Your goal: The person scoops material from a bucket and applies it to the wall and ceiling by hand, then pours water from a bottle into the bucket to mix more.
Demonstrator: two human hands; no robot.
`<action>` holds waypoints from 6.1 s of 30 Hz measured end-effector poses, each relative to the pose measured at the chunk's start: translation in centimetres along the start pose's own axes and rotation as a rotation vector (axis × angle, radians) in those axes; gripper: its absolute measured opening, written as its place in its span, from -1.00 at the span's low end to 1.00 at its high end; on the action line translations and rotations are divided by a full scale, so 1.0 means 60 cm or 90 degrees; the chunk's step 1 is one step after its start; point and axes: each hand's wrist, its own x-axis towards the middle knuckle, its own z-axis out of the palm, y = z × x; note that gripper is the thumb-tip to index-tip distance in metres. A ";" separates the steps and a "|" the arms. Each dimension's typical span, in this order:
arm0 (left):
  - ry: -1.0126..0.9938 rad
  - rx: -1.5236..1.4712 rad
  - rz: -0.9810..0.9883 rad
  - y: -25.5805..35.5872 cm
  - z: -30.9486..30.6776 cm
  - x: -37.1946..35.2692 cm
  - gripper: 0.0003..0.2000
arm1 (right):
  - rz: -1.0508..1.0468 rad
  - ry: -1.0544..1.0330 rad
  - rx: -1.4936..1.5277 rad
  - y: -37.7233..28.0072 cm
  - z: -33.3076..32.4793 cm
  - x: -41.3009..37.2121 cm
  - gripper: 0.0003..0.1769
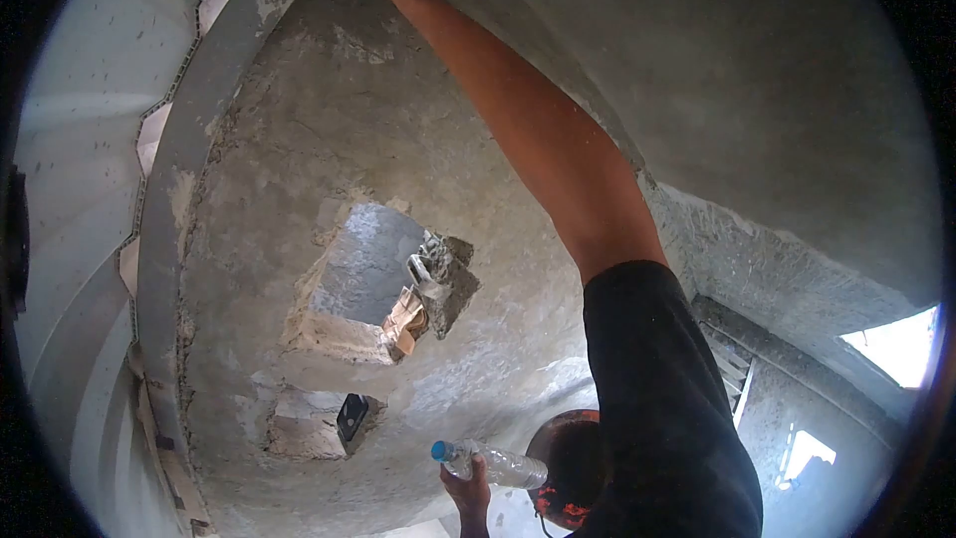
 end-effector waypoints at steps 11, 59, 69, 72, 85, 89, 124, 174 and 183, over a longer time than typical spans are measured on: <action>0.003 -0.002 0.021 0.010 0.003 0.004 -0.62 | -0.063 -0.012 -0.002 -0.002 0.026 0.015 -0.79; 0.008 -0.026 -0.019 0.003 0.026 -0.009 -0.62 | -0.347 -0.060 -0.337 0.030 -0.027 0.019 -0.63; 0.030 -0.029 -0.070 0.029 0.025 -0.017 -0.62 | -0.303 0.001 -0.267 0.024 0.045 -0.034 -0.67; 0.030 0.004 -0.089 0.028 0.024 -0.020 -0.63 | -0.353 -0.058 -0.243 0.031 0.036 -0.059 -0.67; 0.018 0.024 -0.035 0.001 0.015 -0.023 -0.67 | -0.234 0.015 -0.238 0.022 0.033 -0.023 -0.67; 0.014 0.041 -0.035 0.002 0.017 -0.023 -0.69 | -0.236 -0.010 -0.233 0.011 0.031 -0.045 -0.72; 0.058 -0.233 -0.026 -0.084 -0.022 -0.023 -0.52 | 0.880 -0.408 -0.234 -0.074 -0.592 -0.721 -0.71; 0.181 -0.215 -0.117 -0.179 -0.134 -0.082 -0.56 | 0.792 -1.094 -0.595 0.096 -0.775 -1.129 -0.69; 0.223 -0.178 -0.170 -0.176 -0.120 -0.091 -0.54 | 1.311 -0.661 -0.265 0.003 -0.604 -0.973 -0.79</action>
